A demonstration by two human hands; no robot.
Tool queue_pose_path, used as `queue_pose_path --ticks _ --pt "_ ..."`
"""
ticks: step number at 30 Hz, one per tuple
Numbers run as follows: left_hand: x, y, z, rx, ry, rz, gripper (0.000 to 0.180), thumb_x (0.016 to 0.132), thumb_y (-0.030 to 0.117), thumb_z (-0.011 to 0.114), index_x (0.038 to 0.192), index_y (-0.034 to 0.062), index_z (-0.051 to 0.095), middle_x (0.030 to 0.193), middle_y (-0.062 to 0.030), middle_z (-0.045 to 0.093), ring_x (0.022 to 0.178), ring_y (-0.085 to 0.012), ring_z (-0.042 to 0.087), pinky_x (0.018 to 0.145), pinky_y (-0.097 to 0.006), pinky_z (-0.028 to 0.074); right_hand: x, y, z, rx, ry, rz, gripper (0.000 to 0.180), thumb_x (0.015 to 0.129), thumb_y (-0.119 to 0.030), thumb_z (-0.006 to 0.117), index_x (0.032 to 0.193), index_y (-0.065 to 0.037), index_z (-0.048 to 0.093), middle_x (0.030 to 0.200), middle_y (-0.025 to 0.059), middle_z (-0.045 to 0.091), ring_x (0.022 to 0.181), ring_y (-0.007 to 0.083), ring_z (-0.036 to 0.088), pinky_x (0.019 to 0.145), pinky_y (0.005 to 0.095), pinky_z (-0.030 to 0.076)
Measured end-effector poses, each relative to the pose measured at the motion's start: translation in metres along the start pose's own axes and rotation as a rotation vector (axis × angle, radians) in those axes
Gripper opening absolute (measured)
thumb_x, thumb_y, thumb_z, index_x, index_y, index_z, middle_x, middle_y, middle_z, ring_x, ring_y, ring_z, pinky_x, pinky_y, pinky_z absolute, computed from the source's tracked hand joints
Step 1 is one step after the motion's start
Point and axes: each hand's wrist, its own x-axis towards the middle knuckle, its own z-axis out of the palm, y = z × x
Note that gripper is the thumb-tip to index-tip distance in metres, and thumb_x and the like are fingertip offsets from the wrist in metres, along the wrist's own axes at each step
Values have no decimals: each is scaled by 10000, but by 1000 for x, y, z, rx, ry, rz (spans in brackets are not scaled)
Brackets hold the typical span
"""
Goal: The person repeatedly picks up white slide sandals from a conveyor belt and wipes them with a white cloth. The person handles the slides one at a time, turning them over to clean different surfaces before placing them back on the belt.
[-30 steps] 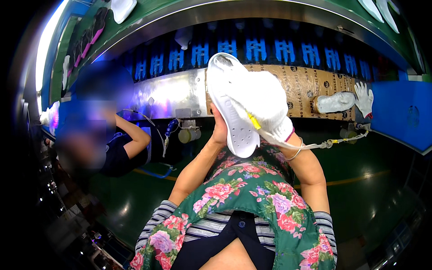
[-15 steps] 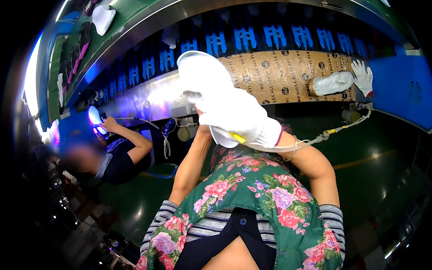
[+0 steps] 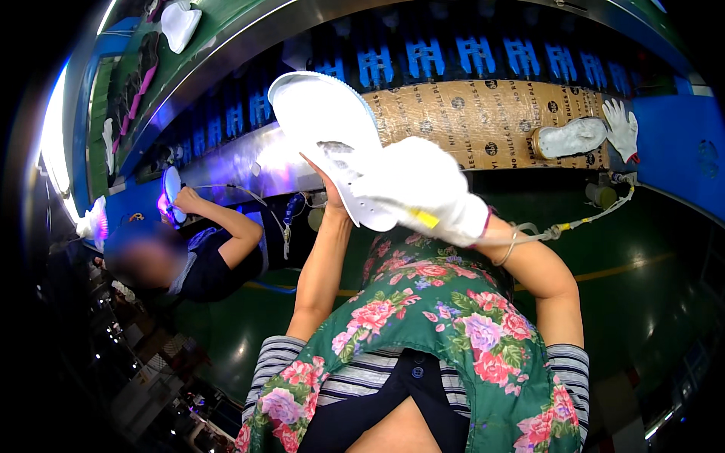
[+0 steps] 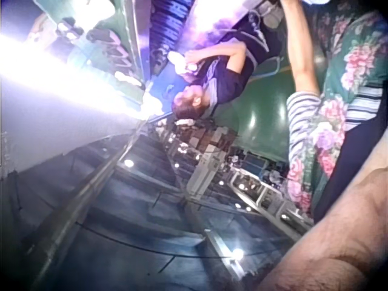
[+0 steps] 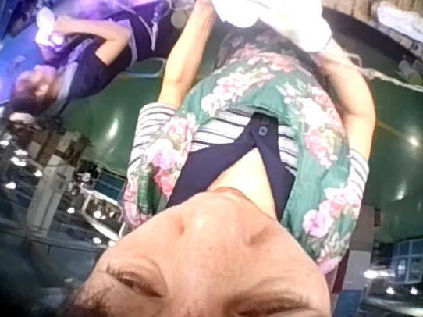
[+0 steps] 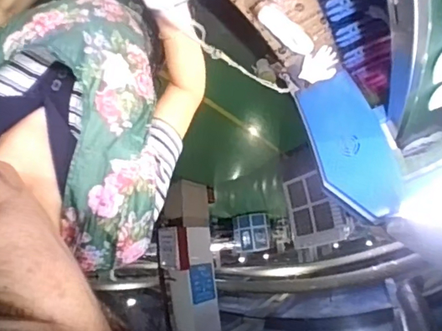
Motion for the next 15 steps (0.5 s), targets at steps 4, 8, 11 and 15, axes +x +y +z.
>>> queue_pose_path --ticks 4,8,11,15 --pt "16 12 4 -303 -463 -78 1322 656 1053 245 1360 -41 479 1188 -242 614 1033 -345 663 876 -519 571 -2 -2 13 27 -42 -191 262 735 -123 822 995 -132 791 1051 76 765 890 248 722 780 352 560" --pt "17 23 12 -386 -289 -36 1389 565 1091 290 1196 -116 564 1018 -259 657 903 -365 685 761 -481 601 2 2 10 11 31 -92 306 714 -99 817 1009 -174 792 1068 77 768 898 256 727 799 370 559" --pt "27 30 24 -475 -410 -10 1357 582 1079 317 1176 -112 584 1017 -291 671 944 -364 694 731 -462 615 -9 -4 27 -123 -39 -214 295 740 -93 810 1017 -193 785 1021 59 769 859 238 730 759 344 559" --pt "33 37 17 -498 -389 67 1280 620 1052 364 1141 -93 600 985 -281 677 912 -386 687 750 -447 610 -1 -10 15 70 -65 -136 274 755 -97 825 1010 -190 783 1026 64 762 854 245 721 738 351 553"
